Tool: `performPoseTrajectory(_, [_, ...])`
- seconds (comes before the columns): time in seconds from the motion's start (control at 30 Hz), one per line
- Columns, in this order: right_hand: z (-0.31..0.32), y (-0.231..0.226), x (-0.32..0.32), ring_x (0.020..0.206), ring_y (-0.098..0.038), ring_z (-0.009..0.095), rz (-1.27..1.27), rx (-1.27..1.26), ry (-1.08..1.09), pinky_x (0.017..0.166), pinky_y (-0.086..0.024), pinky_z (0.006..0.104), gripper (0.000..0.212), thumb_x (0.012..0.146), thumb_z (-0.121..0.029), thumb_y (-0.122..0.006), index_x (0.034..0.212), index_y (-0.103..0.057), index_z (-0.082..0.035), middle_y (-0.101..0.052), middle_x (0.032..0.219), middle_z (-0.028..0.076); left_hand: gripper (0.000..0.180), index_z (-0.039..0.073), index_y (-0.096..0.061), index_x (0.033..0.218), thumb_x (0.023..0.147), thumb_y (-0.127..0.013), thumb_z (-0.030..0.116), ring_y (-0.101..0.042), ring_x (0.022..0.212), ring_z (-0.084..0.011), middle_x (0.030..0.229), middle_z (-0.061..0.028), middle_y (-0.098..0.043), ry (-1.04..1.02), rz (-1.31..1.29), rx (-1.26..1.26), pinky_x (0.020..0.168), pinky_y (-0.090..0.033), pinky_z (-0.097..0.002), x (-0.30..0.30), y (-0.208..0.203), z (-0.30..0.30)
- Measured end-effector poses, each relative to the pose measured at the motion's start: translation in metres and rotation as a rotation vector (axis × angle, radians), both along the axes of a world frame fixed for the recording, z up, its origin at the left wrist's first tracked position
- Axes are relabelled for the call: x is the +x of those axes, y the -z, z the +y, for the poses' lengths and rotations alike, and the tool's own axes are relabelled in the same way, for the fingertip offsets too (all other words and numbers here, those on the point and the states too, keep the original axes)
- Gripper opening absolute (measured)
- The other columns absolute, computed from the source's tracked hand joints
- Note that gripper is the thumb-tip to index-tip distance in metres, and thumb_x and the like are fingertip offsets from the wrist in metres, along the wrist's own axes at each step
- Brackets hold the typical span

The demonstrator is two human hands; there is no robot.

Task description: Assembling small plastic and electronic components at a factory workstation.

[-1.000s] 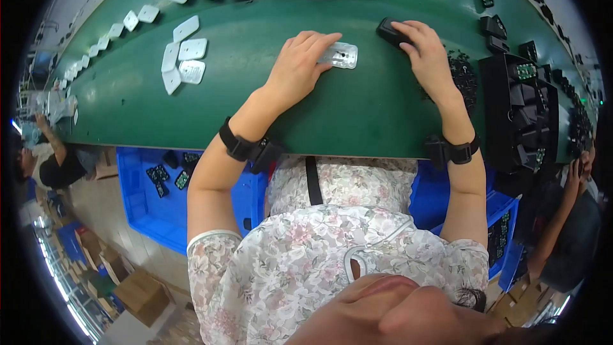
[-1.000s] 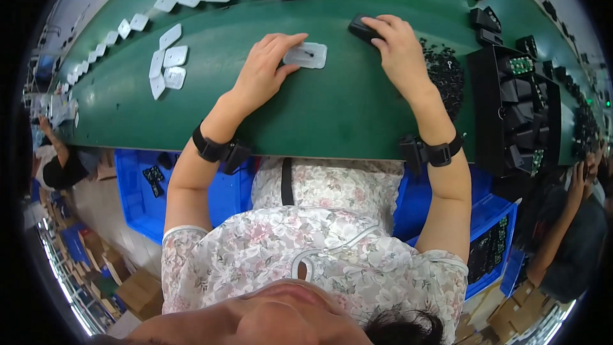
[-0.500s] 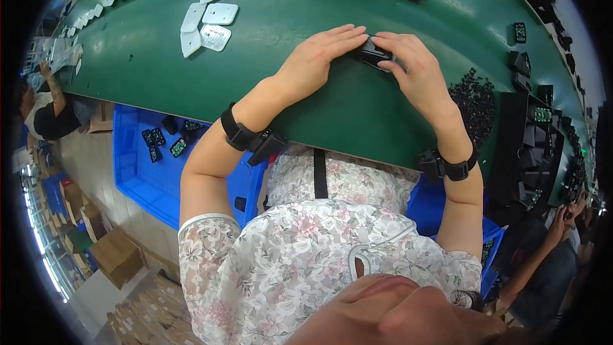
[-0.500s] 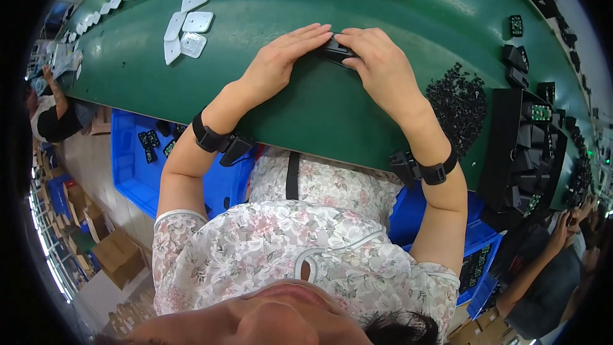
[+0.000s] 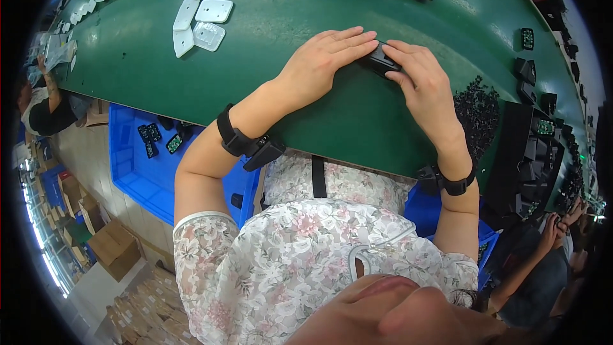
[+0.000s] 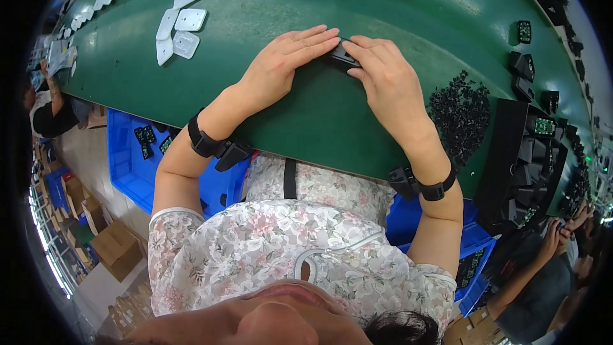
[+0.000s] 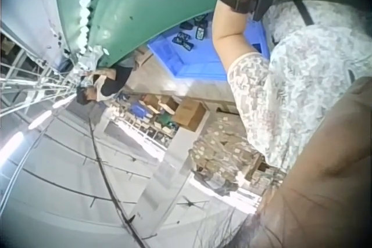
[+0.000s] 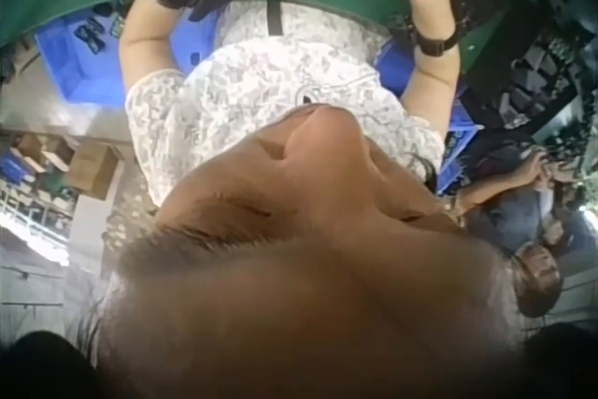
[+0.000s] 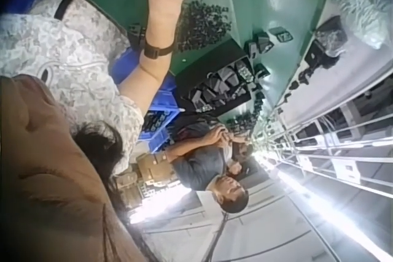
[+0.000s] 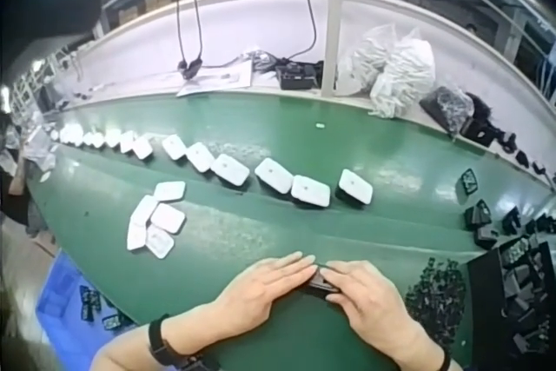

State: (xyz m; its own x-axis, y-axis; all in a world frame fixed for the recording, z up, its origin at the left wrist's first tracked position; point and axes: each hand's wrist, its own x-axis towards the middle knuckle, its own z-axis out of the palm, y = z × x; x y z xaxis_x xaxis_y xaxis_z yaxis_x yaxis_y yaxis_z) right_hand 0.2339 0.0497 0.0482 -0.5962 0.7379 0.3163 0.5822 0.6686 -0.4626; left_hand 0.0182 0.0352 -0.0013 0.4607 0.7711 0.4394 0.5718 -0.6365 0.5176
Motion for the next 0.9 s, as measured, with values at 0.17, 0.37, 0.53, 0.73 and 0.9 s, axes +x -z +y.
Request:
performPoseTrajectory(0.17, [0.002, 0.008, 0.0, 0.1, -0.058, 0.028, -0.002, 0.009, 0.018, 0.084, -0.048, 0.0359, 0.039, 0.073, 0.001, -0.066, 0.111, -0.061, -0.004, -0.061, 0.111, 0.012, 0.056, 0.007, -0.052, 0.126, 0.073, -0.049, -0.01, -0.047, 0.123, -0.0252, 0.133, -0.0081, -0.051, 0.004, 0.05, 0.003, 0.1, -0.039, -0.038, 0.001, 0.001, 0.004])
performPoseTrajectory(0.37, [-0.007, 0.012, -0.001, 0.099, -0.057, 0.03, 0.0, 0.172, 0.05, 0.083, -0.049, 0.0354, 0.041, 0.071, 0.002, -0.067, 0.111, -0.062, -0.004, -0.061, 0.109, 0.012, 0.053, 0.002, -0.051, 0.125, 0.073, -0.06, 0.005, -0.051, 0.118, -0.0265, 0.131, -0.0126, -0.052, -0.046, 0.178, 0.144, 0.098, -0.041, -0.0378, 0.009, -0.007, -0.004])
performPoseTrajectory(0.53, [0.019, 0.004, 0.01, 0.1, -0.058, 0.022, 0.163, -0.337, 0.064, 0.085, -0.048, 0.0318, 0.039, 0.073, 0.002, -0.068, 0.111, -0.059, -0.002, -0.061, 0.11, 0.01, 0.054, 0.0, -0.053, 0.121, 0.071, -0.067, 0.013, -0.057, 0.107, -0.0272, 0.125, -0.0143, -0.055, -0.124, 0.323, 0.234, 0.088, -0.044, -0.0361, 0.026, 0.004, 0.002])
performPoseTrajectory(0.73, [0.008, 0.008, 0.01, 0.11, -0.052, 0.017, 0.72, -0.806, 0.102, 0.094, -0.042, 0.0297, 0.042, 0.085, -0.006, -0.064, 0.122, -0.047, 0.001, -0.056, 0.115, 0.009, 0.038, -0.001, -0.058, 0.113, 0.079, -0.066, 0.016, -0.063, 0.09, -0.0218, 0.1, -0.0144, -0.065, -0.183, -0.157, -0.139, 0.074, -0.047, -0.0307, 0.027, -0.013, 0.003])
performPoseTrajectory(0.9, [-0.002, 0.01, 0.001, 0.108, -0.053, 0.017, 0.948, -0.722, 0.13, 0.094, -0.041, 0.0303, 0.04, 0.086, -0.007, -0.061, 0.123, -0.047, 0.0, -0.056, 0.116, 0.009, 0.031, -0.002, -0.059, 0.113, 0.093, -0.056, 0.022, -0.062, 0.081, -0.0103, 0.096, -0.0061, -0.066, -0.07, -0.701, -0.752, 0.068, -0.047, -0.0235, 0.045, -0.021, 0.002])
